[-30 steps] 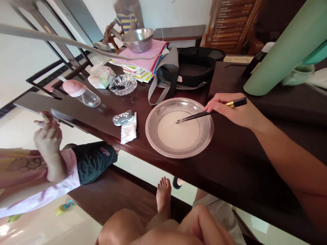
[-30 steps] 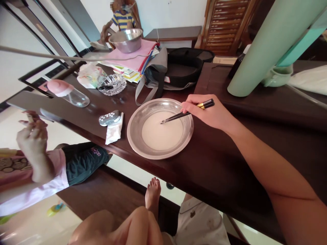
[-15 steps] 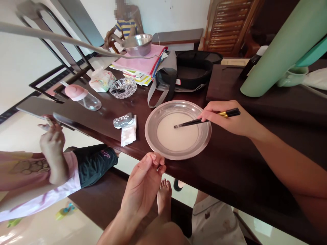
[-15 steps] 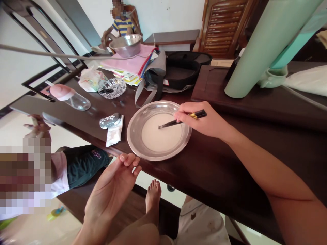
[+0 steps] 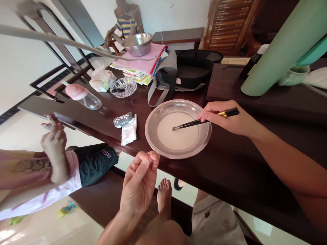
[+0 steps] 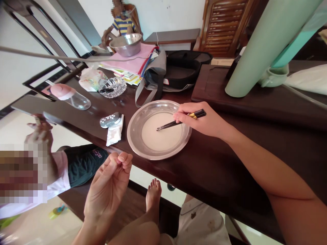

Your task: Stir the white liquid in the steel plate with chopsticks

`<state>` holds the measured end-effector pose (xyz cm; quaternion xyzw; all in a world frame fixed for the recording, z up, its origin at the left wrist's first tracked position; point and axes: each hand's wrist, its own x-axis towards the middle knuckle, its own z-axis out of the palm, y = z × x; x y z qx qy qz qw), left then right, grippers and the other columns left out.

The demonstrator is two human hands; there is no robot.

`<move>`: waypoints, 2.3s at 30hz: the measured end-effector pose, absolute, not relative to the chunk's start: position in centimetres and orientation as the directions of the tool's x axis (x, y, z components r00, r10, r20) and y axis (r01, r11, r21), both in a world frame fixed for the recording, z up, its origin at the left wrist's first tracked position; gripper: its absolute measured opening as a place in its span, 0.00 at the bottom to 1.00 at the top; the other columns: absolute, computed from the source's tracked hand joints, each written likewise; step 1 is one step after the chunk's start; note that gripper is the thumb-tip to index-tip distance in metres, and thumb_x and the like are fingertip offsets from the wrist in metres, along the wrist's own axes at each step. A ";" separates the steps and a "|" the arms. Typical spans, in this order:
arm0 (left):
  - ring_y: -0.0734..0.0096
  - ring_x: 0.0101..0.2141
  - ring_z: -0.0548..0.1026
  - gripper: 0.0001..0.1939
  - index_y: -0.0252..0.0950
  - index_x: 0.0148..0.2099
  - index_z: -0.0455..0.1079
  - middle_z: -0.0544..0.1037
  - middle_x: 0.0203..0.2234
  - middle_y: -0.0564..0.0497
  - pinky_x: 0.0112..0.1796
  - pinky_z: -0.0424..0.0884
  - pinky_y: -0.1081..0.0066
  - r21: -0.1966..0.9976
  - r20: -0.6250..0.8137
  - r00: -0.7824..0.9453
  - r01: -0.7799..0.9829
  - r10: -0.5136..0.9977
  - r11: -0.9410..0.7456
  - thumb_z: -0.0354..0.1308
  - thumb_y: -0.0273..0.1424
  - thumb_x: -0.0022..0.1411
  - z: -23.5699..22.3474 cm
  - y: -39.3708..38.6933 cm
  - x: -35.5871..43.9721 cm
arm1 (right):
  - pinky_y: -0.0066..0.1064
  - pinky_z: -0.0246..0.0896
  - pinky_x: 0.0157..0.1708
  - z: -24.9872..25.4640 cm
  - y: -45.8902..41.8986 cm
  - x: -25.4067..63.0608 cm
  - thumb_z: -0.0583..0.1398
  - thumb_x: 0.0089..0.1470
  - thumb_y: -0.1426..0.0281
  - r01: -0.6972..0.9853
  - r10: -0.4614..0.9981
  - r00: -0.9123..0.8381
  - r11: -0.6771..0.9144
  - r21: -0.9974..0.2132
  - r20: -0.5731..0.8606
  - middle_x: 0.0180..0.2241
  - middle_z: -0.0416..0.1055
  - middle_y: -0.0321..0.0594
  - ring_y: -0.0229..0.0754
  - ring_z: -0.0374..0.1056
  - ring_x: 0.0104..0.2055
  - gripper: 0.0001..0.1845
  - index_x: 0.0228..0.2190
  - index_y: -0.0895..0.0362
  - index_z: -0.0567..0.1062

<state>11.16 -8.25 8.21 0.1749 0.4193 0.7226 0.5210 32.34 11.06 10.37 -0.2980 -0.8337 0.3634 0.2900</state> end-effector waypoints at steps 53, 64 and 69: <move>0.52 0.43 0.75 0.05 0.40 0.38 0.71 0.79 0.30 0.48 0.52 0.62 0.51 0.113 0.336 -0.276 0.961 0.900 0.252 0.59 0.36 0.61 3.0 0.6 -5.2 | 0.34 0.62 0.38 11.0 12.3 33.4 0.59 0.60 0.57 0.305 0.738 -0.636 0.507 -0.806 0.224 0.30 0.78 0.40 0.42 0.72 0.34 0.20 0.24 0.56 0.77; 0.40 0.59 0.65 0.22 0.43 0.53 0.71 0.69 0.55 0.34 0.50 0.62 0.42 0.169 0.248 -0.181 0.975 0.952 0.141 0.53 0.41 0.57 3.3 3.5 -11.8 | 0.33 0.62 0.37 10.7 12.3 33.1 0.59 0.60 0.56 0.277 0.737 -0.638 0.492 -0.825 0.226 0.30 0.78 0.39 0.41 0.71 0.34 0.20 0.24 0.56 0.77; 0.44 0.53 0.72 0.22 0.42 0.51 0.73 0.75 0.47 0.34 0.48 0.66 0.46 0.165 0.156 -0.158 0.977 0.975 0.132 0.44 0.41 0.61 2.5 4.1 -11.5 | 0.33 0.62 0.36 10.7 12.3 33.1 0.59 0.60 0.55 0.275 0.737 -0.638 0.489 -0.827 0.223 0.30 0.78 0.39 0.42 0.71 0.34 0.20 0.24 0.56 0.77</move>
